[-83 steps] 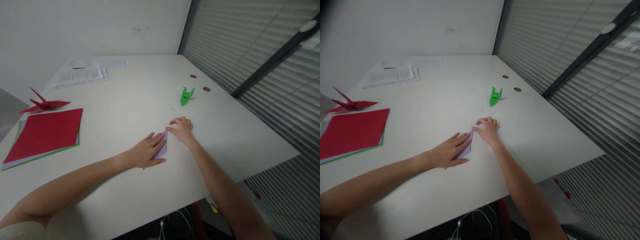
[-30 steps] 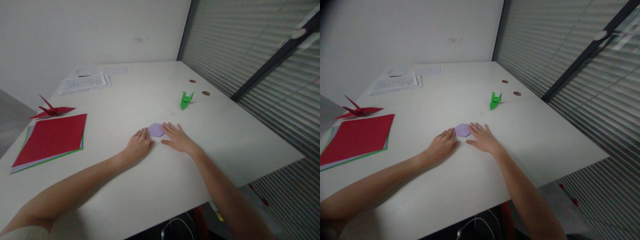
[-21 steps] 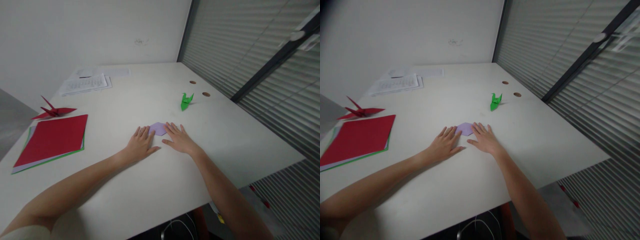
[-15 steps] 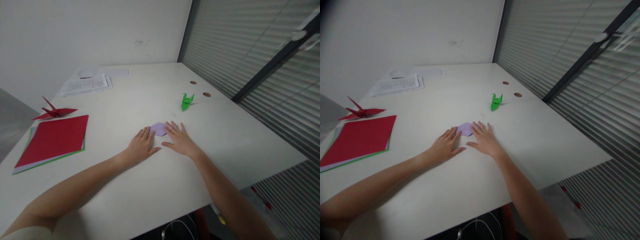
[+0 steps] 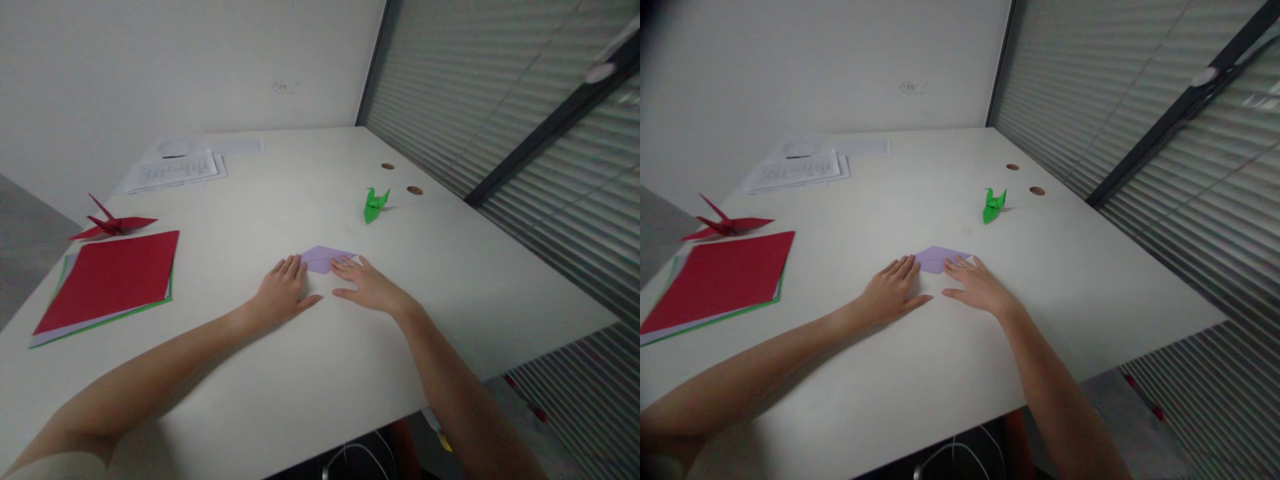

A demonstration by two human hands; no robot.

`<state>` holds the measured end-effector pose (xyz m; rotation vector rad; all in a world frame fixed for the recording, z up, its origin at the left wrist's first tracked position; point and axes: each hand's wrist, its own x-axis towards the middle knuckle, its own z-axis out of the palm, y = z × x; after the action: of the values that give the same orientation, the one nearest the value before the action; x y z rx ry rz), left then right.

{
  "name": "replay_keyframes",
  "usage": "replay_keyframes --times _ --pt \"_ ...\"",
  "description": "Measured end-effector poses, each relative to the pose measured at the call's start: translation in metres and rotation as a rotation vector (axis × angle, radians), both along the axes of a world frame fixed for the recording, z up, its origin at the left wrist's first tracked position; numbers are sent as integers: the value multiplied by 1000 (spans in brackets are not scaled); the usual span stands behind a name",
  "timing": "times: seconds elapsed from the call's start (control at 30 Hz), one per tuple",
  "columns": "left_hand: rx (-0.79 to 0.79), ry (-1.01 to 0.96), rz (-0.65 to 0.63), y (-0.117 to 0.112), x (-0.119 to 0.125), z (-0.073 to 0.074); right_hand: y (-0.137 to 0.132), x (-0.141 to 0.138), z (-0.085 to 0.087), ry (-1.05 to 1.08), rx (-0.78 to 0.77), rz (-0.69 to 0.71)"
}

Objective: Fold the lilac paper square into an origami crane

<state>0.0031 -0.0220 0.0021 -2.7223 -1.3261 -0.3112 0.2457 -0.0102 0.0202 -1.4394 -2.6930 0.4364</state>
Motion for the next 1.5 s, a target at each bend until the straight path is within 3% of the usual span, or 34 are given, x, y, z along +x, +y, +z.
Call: replay_keyframes --times 0.23,0.43,0.57,0.9,1.27,1.4,1.5 --pt "76 -154 -77 8 -3 9 -7 -13 4 58 115 47" --pt "-34 -281 -148 22 -6 -3 -9 -26 2 237 157 165" --pt "-119 -235 -165 24 -7 -11 0 -19 0 326 251 51" --pt "-104 -219 -174 27 -7 -13 2 -8 -3 108 319 -112" --pt "-91 -205 -170 27 -5 -12 9 -3 4 280 367 -371" --pt "-85 -212 -167 26 -5 -11 2 -13 2 235 394 -160" --pt "-95 -202 -160 25 -5 -9 -9 -27 -2 94 298 43"
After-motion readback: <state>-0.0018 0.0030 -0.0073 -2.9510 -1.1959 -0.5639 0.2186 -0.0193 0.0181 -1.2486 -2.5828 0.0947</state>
